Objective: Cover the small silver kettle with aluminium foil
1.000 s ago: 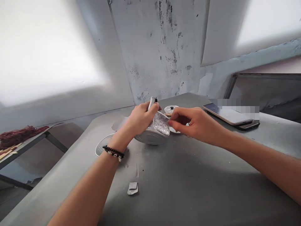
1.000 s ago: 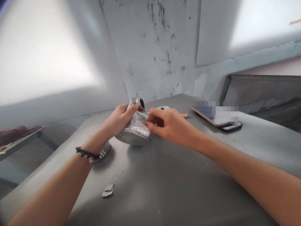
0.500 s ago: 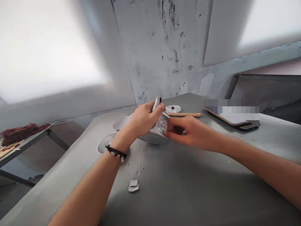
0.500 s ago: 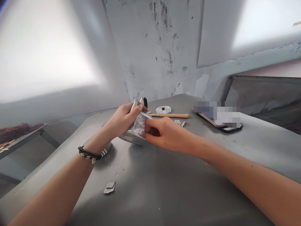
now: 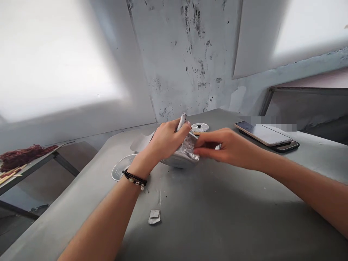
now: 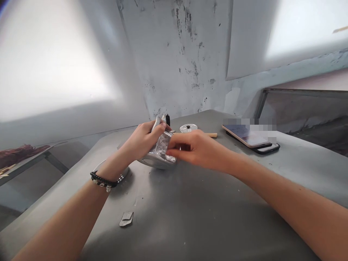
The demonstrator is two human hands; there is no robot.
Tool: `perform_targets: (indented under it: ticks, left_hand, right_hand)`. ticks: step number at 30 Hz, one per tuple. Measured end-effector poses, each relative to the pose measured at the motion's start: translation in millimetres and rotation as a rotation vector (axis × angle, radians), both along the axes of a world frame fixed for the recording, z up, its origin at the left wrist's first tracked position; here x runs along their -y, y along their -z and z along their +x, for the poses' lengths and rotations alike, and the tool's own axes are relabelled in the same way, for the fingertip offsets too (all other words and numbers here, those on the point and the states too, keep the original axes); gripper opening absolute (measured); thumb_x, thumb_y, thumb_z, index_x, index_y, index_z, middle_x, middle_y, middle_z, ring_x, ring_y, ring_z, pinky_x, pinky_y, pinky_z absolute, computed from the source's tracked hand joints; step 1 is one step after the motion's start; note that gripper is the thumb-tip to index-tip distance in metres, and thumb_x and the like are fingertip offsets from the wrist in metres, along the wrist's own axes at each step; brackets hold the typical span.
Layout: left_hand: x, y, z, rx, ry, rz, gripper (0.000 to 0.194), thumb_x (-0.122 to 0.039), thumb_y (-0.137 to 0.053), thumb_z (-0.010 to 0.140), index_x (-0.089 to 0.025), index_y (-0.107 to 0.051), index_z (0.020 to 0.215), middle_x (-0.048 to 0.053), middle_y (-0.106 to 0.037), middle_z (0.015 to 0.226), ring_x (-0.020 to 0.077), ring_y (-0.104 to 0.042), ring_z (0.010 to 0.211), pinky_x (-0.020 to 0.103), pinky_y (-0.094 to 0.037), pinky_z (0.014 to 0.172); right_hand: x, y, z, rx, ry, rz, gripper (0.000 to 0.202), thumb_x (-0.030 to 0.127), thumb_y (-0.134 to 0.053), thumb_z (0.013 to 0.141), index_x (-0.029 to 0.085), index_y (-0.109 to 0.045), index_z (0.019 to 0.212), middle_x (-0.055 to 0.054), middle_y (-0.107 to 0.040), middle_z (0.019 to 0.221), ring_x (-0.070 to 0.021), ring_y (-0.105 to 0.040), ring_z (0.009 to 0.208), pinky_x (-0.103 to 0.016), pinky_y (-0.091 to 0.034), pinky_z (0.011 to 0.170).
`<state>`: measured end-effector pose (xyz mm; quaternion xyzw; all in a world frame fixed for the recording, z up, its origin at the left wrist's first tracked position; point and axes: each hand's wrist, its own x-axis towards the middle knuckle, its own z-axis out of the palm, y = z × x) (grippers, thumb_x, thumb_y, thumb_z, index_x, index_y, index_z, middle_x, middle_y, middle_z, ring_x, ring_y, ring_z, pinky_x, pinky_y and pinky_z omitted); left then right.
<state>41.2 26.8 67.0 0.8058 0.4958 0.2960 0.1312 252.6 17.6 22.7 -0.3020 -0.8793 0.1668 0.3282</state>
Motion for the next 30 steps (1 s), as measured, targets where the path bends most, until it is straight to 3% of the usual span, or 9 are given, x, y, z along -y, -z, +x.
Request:
perform_targets:
  ticks: [2,4,7,12,16,20,24,30]
  left_hand:
    - [-0.9,0.5,-0.7,0.010,-0.014,0.011,0.042,-0.052,-0.042,0.102,-0.024,-0.071,0.090,0.003,-0.069,0.079,0.0223,-0.064,0.080,0.032,-0.046,0.071]
    - [-2.0,1.0,-1.6,0.021,-0.019,0.005,0.042,-0.053,-0.042,0.102,-0.024,-0.070,0.088,0.003,-0.069,0.078,0.0223,-0.064,0.079,0.032,-0.045,0.070]
    - [-3.6,1.9,-3.3,0.030,-0.013,-0.022,0.043,-0.053,-0.042,0.102,-0.023,-0.069,0.087,0.003,-0.069,0.079,0.0225,-0.064,0.078,0.033,-0.046,0.070]
    - [-6.1,3.2,-5.6,0.022,-0.034,-0.014,0.045,-0.054,-0.039,0.103,-0.025,-0.070,0.088,0.002,-0.069,0.082,0.0214,-0.061,0.078,0.033,-0.044,0.069]
    - [-6.5,3.1,-5.7,0.021,-0.023,-0.045,0.045,-0.054,-0.040,0.102,-0.024,-0.071,0.088,0.002,-0.070,0.082,0.0215,-0.062,0.078,0.033,-0.043,0.069]
    - [-6.4,2.8,-5.2,0.010,-0.034,-0.015,0.047,-0.055,-0.040,0.102,-0.023,-0.071,0.088,0.002,-0.067,0.077,0.0207,-0.059,0.074,0.032,-0.043,0.066]
    - [-6.1,1.9,-4.5,0.004,-0.009,-0.001,0.045,-0.054,-0.041,0.102,-0.022,-0.070,0.089,0.002,-0.067,0.077,0.0205,-0.061,0.075,0.030,-0.043,0.067]
    - [-5.9,1.7,-4.8,0.001,-0.015,-0.003,0.046,-0.053,-0.041,0.102,-0.021,-0.070,0.089,0.002,-0.067,0.075,0.0196,-0.060,0.072,0.030,-0.043,0.066]
  right_hand:
    - [-1.6,-0.4,1.8,-0.009,0.077,0.122,0.021,0.038,-0.059,0.102,0.026,-0.072,0.092,-0.001,-0.071,0.077,-0.0168,-0.059,0.063,-0.031,-0.041,0.061]
    - [-3.5,-0.2,3.8,0.062,0.042,0.197,0.022,0.036,-0.058,0.103,0.026,-0.072,0.089,-0.002,-0.073,0.084,-0.0168,-0.059,0.066,-0.031,-0.040,0.062]
    - [-4.7,0.4,6.1,0.138,-0.076,0.132,0.025,0.036,-0.059,0.103,0.025,-0.072,0.086,0.000,-0.071,0.083,-0.0154,-0.058,0.065,-0.029,-0.040,0.060]
    - [-4.4,-0.3,7.5,0.090,0.046,0.180,0.021,0.035,-0.058,0.104,0.026,-0.073,0.093,0.000,-0.071,0.078,-0.0166,-0.056,0.062,-0.031,-0.038,0.061]
    - [-2.9,-1.9,6.3,0.111,-0.054,0.038,0.023,0.037,-0.061,0.102,0.025,-0.072,0.086,0.002,-0.068,0.073,-0.0152,-0.055,0.060,-0.029,-0.039,0.058]
    - [-2.7,-2.4,5.8,0.053,0.069,0.162,0.018,0.031,-0.059,0.103,0.025,-0.073,0.093,0.000,-0.071,0.079,-0.0156,-0.057,0.064,-0.030,-0.038,0.062]
    - [-3.7,-0.7,5.2,0.135,-0.056,0.105,0.023,0.036,-0.061,0.103,0.023,-0.071,0.085,0.001,-0.069,0.078,-0.0145,-0.056,0.064,-0.028,-0.037,0.061]
    - [-3.6,0.6,5.7,0.140,0.041,0.196,0.021,0.030,-0.057,0.104,0.023,-0.070,0.089,0.001,-0.069,0.079,-0.0142,-0.054,0.063,-0.028,-0.034,0.061]
